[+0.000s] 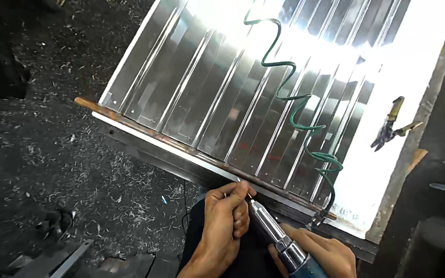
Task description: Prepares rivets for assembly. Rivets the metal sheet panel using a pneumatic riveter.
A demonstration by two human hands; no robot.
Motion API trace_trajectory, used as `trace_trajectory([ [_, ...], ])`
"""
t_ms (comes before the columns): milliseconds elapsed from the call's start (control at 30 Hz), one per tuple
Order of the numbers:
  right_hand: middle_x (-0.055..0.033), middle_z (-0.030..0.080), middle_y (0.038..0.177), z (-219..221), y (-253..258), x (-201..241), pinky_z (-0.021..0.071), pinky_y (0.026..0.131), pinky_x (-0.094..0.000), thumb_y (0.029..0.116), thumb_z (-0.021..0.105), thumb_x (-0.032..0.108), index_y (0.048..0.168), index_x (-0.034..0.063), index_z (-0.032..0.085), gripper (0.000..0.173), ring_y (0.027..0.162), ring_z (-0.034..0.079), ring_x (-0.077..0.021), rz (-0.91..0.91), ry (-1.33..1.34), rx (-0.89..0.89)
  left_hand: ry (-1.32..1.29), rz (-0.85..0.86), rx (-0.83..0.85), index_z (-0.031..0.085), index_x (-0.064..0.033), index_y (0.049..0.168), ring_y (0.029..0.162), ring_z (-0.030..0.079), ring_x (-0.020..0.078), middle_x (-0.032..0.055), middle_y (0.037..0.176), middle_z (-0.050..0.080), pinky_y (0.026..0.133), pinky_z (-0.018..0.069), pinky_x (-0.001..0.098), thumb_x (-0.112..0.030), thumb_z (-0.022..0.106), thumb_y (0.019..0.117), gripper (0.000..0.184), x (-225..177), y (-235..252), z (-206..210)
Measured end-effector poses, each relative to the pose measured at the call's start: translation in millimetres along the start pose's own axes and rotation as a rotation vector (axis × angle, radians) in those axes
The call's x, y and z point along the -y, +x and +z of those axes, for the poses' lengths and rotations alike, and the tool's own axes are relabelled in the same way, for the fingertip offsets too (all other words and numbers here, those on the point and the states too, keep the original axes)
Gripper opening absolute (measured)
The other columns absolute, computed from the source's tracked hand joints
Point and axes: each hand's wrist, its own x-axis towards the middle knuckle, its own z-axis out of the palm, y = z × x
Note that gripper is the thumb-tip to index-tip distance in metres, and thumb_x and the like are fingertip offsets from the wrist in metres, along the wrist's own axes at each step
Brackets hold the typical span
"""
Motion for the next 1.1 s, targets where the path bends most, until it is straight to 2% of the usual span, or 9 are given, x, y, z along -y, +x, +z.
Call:
trace_trajectory([
  [100,-0.0040,0.073,0.079,-1,17,4,0.0530,0.054,-0.0273,0.0907,0.076,0.033,0.113,0.0156,0.076,0.028,0.065,0.067,-0.0106,0.062,-0.007,0.005,0.003,-0.044,-0.007,0.069,0.0003,0.088,0.035,0.036,0.0015,-0.0044,0.046,0.036,0.033,0.0318,0.0170,-0.015,0.051,0.1052,0.029,-16,16,5],
  [233,-0.0021,0.073,0.080,8,33,2,0.0526,0.052,-0.0277,0.0908,0.075,0.035,0.113,0.0179,0.075,0.028,0.065,0.067,-0.0098,0.142,-0.042,0.001,-0.008,-0.195,-0.025,0.069,0.0012,0.089,0.035,0.036,0.0013,-0.0039,0.047,0.037,0.033,0.0317,0.0165,-0.015,0.050,0.1067,0.031,-28,37,12],
  [433,-0.0021,0.073,0.080,25,39,-6,0.0533,0.052,-0.0286,0.0889,0.077,0.033,0.115,0.0189,0.075,0.030,0.065,0.068,-0.0111,0.247,-0.090,-0.022,-0.017,-0.356,-0.070,0.069,0.0024,0.092,0.035,0.035,0.0021,-0.0034,0.048,0.037,0.032,0.0313,0.0170,-0.016,0.050,0.1070,0.030,-26,63,12],
  [500,-0.0006,0.073,0.081,31,40,-12,0.0529,0.051,-0.0307,0.0897,0.075,0.035,0.115,0.0215,0.075,0.029,0.064,0.068,-0.0113,0.298,-0.105,-0.015,0.061,-0.393,-0.047,0.070,0.0031,0.097,0.035,0.035,0.0025,-0.0028,0.048,0.037,0.032,0.0301,0.0174,-0.017,0.051,0.1074,0.030,-22,74,7],
  [600,0.0023,0.073,0.079,38,46,-27,0.0544,0.050,-0.0374,0.0899,0.071,0.041,0.112,0.0238,0.075,0.028,0.064,0.069,-0.0130,0.400,-0.121,0.054,0.257,-0.516,-0.004,0.071,-0.0010,0.105,0.036,0.032,0.0028,-0.0037,0.051,0.035,0.033,0.0283,0.0176,-0.021,0.052,0.1078,0.027,-18,98,-6],
  [667,0.0039,0.072,0.077,45,55,-36,0.0544,0.051,-0.0398,0.0901,0.069,0.044,0.110,0.0263,0.075,0.027,0.064,0.069,-0.0138,0.444,-0.144,0.116,0.330,-0.574,-0.020,0.069,-0.0028,0.105,0.037,0.032,0.0031,-0.0040,0.051,0.035,0.033,0.0289,0.0177,-0.023,0.053,0.1079,0.026,-14,113,-13],
  [833,0.0026,0.071,0.075,62,84,-38,0.0543,0.051,-0.0441,0.0843,0.072,0.043,0.106,0.0277,0.074,0.027,0.065,0.070,-0.0182,0.480,-0.171,0.222,0.430,-0.563,-0.072,0.070,-0.0036,0.105,0.036,0.031,0.0034,-0.0036,0.050,0.033,0.033,0.0269,0.0181,-0.024,0.053,0.1081,0.027,-25,133,-29],
  [1000,0.0017,0.071,0.075,69,114,-30,0.0541,0.052,-0.0452,0.0835,0.073,0.042,0.107,0.0269,0.074,0.028,0.067,0.070,-0.0196,0.491,-0.117,0.292,0.379,-0.540,-0.115,0.072,-0.0030,0.108,0.036,0.031,0.0031,-0.0036,0.050,0.033,0.033,0.0270,0.0182,-0.021,0.052,0.1080,0.027,-49,139,-41],
  [1100,0.0017,0.070,0.074,76,133,-23,0.0532,0.052,-0.0460,0.0817,0.073,0.043,0.104,0.0267,0.073,0.028,0.067,0.070,-0.0205,0.496,-0.130,0.355,0.451,-0.483,-0.115,0.072,-0.0031,0.104,0.036,0.030,0.0040,-0.0029,0.049,0.033,0.033,0.0271,0.0193,-0.020,0.053,0.1073,0.026,-63,137,-57],
])
